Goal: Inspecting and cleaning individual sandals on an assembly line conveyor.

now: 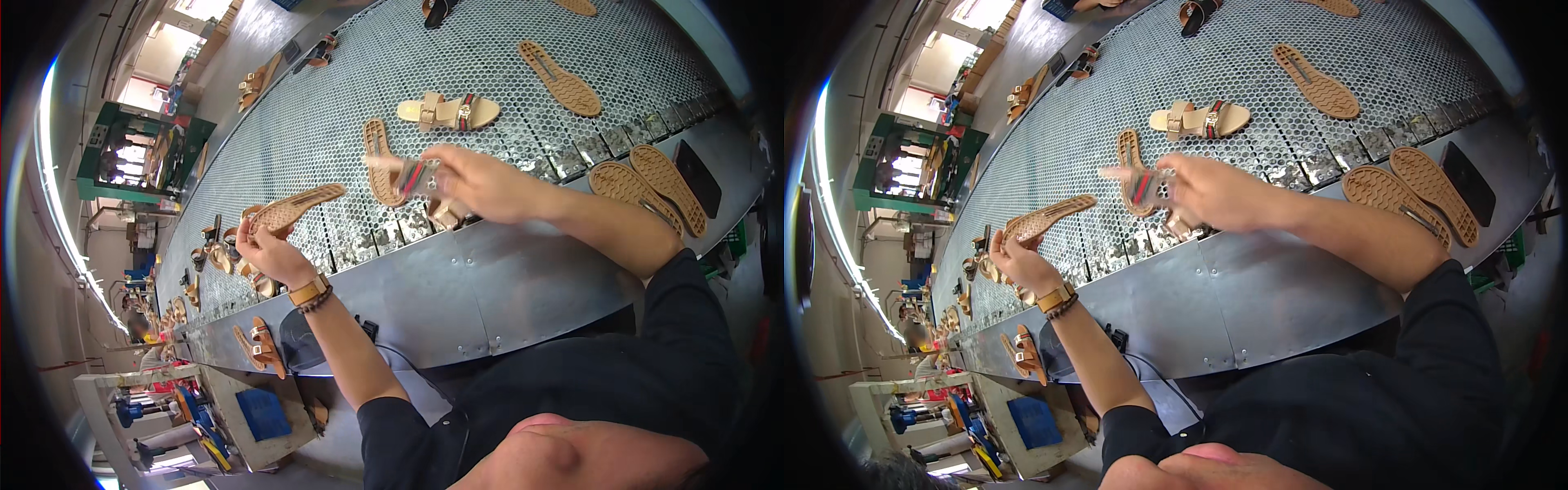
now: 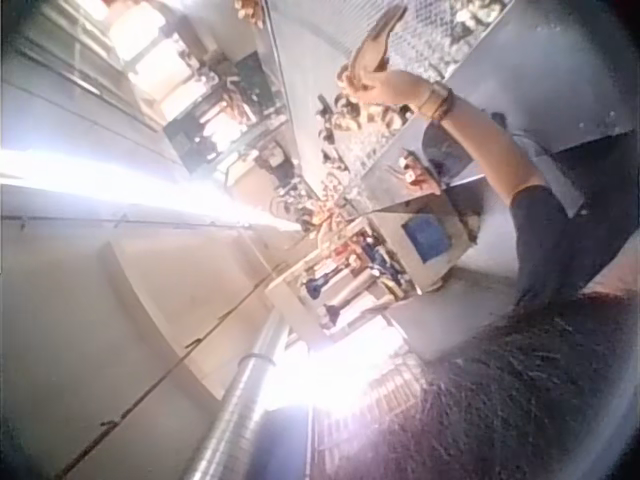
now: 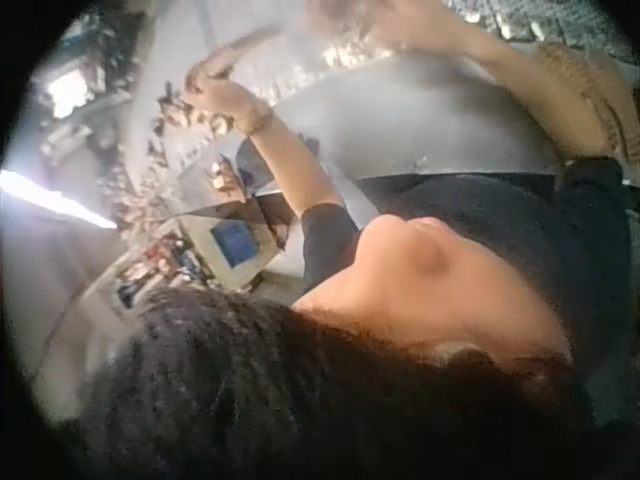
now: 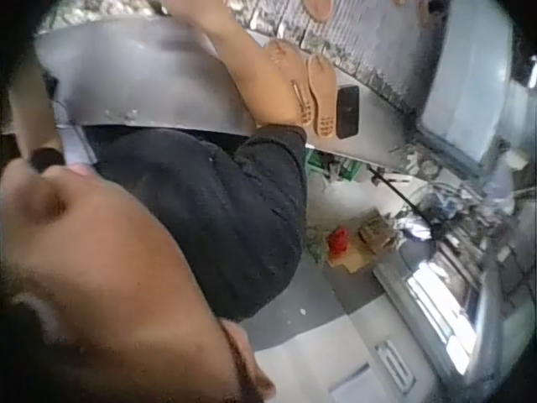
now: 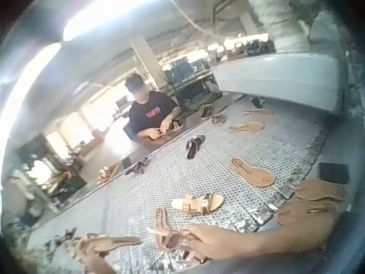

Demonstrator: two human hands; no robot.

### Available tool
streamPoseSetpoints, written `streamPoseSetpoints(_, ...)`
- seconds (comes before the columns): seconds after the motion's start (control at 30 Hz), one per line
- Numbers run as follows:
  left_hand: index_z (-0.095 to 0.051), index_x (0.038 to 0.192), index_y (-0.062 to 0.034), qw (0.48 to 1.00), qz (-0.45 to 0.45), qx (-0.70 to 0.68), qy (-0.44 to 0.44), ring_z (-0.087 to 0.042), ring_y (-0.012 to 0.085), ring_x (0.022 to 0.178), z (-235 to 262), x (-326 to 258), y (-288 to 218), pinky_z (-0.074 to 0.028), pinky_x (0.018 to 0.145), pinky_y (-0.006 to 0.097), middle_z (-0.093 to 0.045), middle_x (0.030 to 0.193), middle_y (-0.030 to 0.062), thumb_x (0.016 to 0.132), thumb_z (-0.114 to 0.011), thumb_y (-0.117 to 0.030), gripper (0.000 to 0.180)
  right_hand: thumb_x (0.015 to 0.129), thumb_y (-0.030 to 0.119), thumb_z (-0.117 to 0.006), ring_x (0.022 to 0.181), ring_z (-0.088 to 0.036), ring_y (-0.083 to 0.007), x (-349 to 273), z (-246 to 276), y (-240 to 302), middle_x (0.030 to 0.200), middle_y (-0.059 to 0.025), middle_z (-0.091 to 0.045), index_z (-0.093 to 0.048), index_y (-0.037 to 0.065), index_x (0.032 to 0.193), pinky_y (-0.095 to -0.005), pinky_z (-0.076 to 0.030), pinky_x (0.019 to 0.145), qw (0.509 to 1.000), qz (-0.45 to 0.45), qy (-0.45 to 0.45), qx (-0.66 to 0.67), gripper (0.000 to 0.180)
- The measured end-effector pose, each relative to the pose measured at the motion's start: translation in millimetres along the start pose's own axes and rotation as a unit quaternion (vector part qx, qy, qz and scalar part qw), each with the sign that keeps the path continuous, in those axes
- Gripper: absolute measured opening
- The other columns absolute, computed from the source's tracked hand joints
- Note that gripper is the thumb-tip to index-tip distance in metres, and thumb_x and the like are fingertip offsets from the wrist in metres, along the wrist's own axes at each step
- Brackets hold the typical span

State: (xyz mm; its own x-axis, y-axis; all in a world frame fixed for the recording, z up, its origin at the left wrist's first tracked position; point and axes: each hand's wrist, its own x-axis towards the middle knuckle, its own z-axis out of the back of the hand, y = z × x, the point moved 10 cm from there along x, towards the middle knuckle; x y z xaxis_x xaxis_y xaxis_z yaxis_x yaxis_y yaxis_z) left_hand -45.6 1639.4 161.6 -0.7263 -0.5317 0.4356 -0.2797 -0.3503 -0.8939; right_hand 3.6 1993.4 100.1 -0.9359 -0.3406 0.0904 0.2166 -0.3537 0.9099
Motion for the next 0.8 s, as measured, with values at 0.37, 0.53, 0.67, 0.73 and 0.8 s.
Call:
streamPoseSetpoints(0.37, -0.061, 0.130, 0.0035, 0.675, 0.310, -0.599, 0.299, -0.062, 0.0320, 0.124, -102, -136, 43, -0.050, 0.107, 0.049, -0.066, 0.131, 0.0179, 0.107, -0.043, -0.031, 0.045, 0.112, 0.018, -0.046, 0.104, -0.075, -0.0267, -3, -15, 1, 0.129, -0.0189, -0.066, -0.042, -0.003, 0.151, -0.0376, -0.065, 0.089, 0.858, -0.026, 0.105, 0.502, 0.044)
streamPoseSetpoints(0.53, -0.062, 0.120, -0.0029, 0.726, 0.387, -0.524, 0.220, -0.066, 0.0313, 0.116, -110, -168, 37, -0.054, 0.103, 0.050, -0.069, 0.122, 0.0176, 0.111, -0.031, -0.037, 0.047, 0.111, 0.021, -0.053, 0.084, -0.065, -0.0068, -21, -53, -10, 0.102, -0.0033, -0.069, -0.063, -0.002, 0.124, -0.0241, -0.055, 0.076, 0.874, -0.147, 0.115, 0.450, 0.029)
streamPoseSetpoints(0.67, -0.060, 0.117, 0.0009, 0.752, 0.322, -0.518, 0.250, -0.067, 0.0378, 0.114, -114, -173, 13, -0.056, 0.099, 0.050, -0.069, 0.121, 0.0246, 0.109, -0.028, -0.034, 0.048, 0.110, 0.022, -0.054, 0.080, -0.066, -0.0060, -29, -65, -25, 0.097, -0.0034, -0.070, -0.064, -0.003, 0.116, -0.0247, -0.055, 0.072, 0.863, -0.206, 0.118, 0.446, 0.027)
streamPoseSetpoints(0.73, -0.061, 0.119, 0.0020, 0.775, 0.317, -0.487, 0.248, -0.064, 0.0437, 0.118, -112, -173, 21, -0.053, 0.102, 0.055, -0.068, 0.122, 0.0251, 0.104, -0.027, -0.030, 0.049, 0.110, 0.022, -0.055, 0.078, -0.066, -0.0061, -29, -68, -26, 0.095, -0.0035, -0.070, -0.065, -0.003, 0.113, -0.0245, -0.055, 0.070, 0.864, -0.212, 0.120, 0.441, 0.027)
streamPoseSetpoints(0.8, -0.061, 0.117, 0.0036, 0.769, 0.317, -0.499, 0.244, -0.066, 0.0407, 0.115, -113, -175, 12, -0.056, 0.099, 0.052, -0.069, 0.120, 0.0258, 0.105, -0.028, -0.027, 0.046, 0.109, 0.019, -0.054, 0.073, -0.066, -0.0064, -30, -66, -30, 0.088, -0.0035, -0.070, -0.067, -0.003, 0.104, -0.0244, -0.055, 0.065, 0.869, -0.219, 0.113, 0.429, 0.026)
